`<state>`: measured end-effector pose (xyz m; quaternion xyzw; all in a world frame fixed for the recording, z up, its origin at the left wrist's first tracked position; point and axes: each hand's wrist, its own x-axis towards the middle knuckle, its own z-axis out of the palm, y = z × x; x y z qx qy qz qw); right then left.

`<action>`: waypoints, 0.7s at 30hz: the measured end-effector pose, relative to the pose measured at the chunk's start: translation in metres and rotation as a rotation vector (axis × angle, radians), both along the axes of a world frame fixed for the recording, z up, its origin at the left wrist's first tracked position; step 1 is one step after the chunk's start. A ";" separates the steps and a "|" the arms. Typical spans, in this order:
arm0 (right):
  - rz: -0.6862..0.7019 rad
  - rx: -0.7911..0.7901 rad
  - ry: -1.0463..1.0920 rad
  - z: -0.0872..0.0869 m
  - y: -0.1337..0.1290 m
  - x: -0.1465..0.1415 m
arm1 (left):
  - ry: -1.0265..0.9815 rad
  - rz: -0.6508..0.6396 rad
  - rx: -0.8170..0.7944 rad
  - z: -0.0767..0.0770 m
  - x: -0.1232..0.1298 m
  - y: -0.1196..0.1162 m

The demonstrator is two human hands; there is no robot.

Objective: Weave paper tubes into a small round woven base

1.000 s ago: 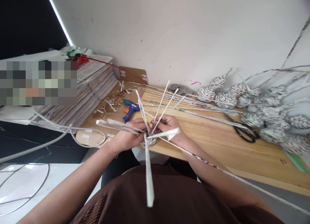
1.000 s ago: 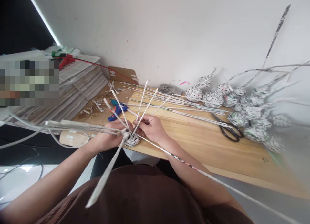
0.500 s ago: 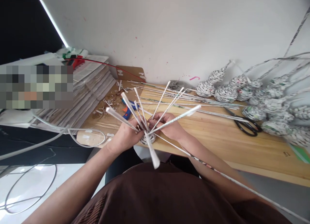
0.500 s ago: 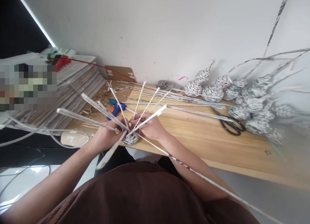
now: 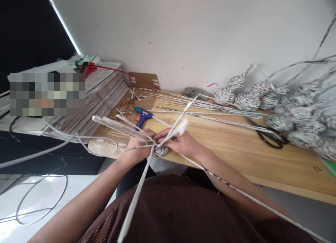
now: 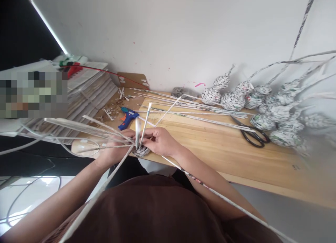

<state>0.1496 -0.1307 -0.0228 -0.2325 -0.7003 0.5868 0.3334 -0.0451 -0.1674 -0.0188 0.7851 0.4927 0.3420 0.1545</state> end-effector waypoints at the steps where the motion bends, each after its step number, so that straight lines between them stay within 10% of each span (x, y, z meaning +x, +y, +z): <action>1: 0.022 -0.013 0.011 0.001 0.000 0.000 | -0.010 0.001 0.017 -0.001 0.000 0.000; 13: -0.359 -0.527 -0.011 -0.004 0.018 0.001 | -0.093 0.435 0.038 -0.007 -0.003 -0.005; 21: 0.458 -0.613 -0.069 0.008 -0.003 0.007 | -0.070 0.492 0.035 -0.010 0.005 -0.001</action>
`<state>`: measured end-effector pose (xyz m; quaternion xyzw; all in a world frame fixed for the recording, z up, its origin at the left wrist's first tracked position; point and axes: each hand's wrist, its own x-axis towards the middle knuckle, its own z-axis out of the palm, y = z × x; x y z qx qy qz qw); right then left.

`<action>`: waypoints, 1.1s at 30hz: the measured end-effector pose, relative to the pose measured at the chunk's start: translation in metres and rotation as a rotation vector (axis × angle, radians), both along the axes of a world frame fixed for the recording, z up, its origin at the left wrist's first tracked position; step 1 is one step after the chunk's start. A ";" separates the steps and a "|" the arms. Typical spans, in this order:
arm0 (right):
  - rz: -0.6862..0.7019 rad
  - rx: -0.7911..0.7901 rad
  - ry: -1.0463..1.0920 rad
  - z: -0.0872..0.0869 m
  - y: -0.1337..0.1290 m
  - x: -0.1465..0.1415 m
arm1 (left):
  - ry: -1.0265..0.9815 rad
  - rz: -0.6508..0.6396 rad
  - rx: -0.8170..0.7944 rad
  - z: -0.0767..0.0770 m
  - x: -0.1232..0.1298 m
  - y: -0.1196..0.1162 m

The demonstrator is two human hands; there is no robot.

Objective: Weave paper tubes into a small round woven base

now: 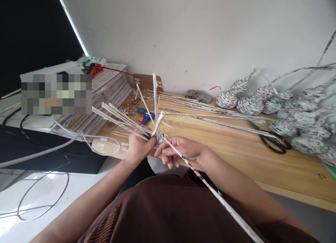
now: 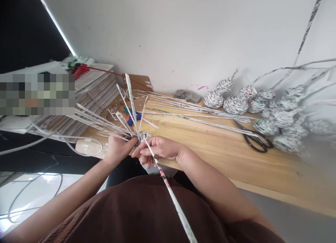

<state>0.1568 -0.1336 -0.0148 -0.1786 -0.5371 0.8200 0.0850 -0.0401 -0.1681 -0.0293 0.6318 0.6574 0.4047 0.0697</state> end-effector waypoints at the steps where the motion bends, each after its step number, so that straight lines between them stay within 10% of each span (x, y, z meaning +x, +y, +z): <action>1: 0.050 0.021 0.045 0.002 -0.002 0.001 | -0.002 -0.009 0.008 -0.001 0.000 0.000; 9: -0.161 -0.045 0.247 -0.004 -0.002 -0.006 | -0.042 -0.089 0.040 -0.005 0.001 0.000; 16: -0.875 0.406 0.141 -0.016 0.002 -0.020 | 0.121 -0.248 0.142 -0.004 0.003 0.000; 28: -0.744 1.066 -0.093 -0.020 0.001 -0.016 | 0.223 -0.277 0.138 0.005 0.007 -0.005; 33: -0.800 0.946 -0.124 -0.019 -0.006 -0.021 | 0.103 -0.269 0.134 0.003 0.007 -0.006</action>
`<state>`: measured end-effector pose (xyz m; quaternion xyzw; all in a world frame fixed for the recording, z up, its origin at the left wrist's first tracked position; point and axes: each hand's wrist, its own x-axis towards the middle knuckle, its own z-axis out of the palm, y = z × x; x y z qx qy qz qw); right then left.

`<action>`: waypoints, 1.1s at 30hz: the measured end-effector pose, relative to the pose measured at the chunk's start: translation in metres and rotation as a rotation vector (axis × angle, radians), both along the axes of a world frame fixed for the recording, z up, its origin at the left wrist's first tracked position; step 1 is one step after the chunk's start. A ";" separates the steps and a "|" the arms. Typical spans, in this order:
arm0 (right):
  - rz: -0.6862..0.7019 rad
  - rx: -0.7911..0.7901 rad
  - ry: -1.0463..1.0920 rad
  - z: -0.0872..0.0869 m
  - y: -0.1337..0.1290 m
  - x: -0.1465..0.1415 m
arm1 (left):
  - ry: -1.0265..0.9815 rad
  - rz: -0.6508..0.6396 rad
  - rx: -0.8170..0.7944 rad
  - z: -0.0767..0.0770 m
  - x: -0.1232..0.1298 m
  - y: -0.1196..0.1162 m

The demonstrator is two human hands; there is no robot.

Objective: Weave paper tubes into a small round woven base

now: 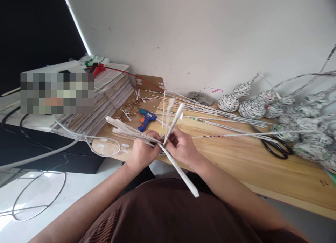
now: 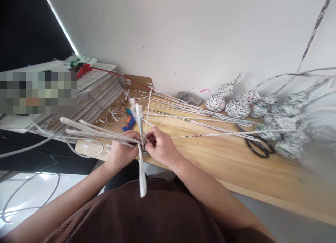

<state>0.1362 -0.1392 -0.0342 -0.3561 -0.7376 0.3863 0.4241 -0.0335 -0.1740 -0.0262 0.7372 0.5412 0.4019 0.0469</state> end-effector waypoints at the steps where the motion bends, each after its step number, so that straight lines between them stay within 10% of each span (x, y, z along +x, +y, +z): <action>1: -0.004 -0.075 0.047 0.000 0.000 -0.001 | -0.043 -0.011 -0.005 -0.001 0.000 -0.001; 12: 0.110 -0.769 0.342 0.010 0.017 0.003 | -0.116 -0.141 0.056 -0.005 0.006 -0.006; 27: 0.030 -0.206 0.084 0.010 0.001 0.005 | -0.170 0.007 -0.046 -0.008 0.004 -0.004; 33: 0.154 -0.240 0.110 0.010 0.004 0.008 | -0.179 -0.016 0.026 -0.010 0.002 -0.001</action>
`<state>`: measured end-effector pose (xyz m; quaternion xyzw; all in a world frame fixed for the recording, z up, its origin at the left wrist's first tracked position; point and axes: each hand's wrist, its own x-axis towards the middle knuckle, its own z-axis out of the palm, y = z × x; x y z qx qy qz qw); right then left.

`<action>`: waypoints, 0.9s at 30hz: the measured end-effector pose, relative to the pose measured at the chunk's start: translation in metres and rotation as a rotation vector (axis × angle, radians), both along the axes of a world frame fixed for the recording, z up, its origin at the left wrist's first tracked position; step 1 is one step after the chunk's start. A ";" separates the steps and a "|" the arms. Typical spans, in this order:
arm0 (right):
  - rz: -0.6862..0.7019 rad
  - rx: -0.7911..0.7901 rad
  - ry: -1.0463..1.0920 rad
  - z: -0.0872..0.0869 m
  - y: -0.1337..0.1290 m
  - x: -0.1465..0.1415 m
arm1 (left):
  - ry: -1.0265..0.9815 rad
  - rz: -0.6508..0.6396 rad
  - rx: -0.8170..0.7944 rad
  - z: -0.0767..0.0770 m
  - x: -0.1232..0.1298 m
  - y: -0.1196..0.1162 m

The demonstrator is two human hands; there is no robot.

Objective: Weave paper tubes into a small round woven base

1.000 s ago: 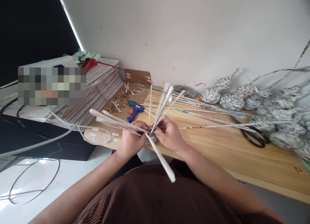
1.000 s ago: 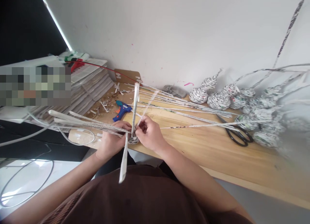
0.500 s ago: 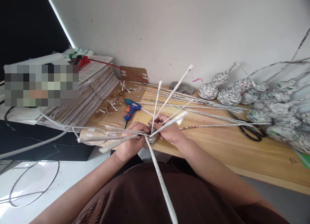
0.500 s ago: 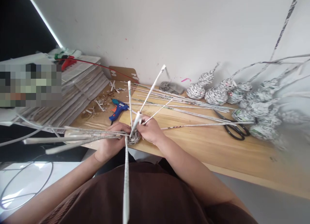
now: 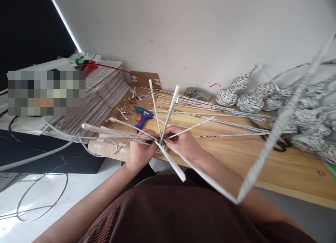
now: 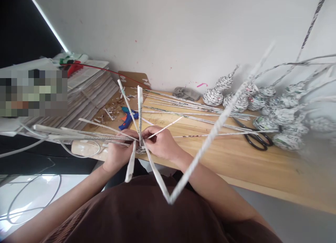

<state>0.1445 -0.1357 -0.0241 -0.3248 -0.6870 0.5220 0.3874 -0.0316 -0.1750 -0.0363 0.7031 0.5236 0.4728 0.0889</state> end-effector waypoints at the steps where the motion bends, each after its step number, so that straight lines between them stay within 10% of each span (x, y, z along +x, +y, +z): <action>1: 0.024 -0.019 -0.006 0.001 0.001 0.001 | -0.019 -0.008 -0.011 0.000 0.000 0.000; 27: -0.180 -0.050 -0.016 -0.006 0.008 0.000 | 0.260 -0.252 0.006 0.007 -0.006 -0.001</action>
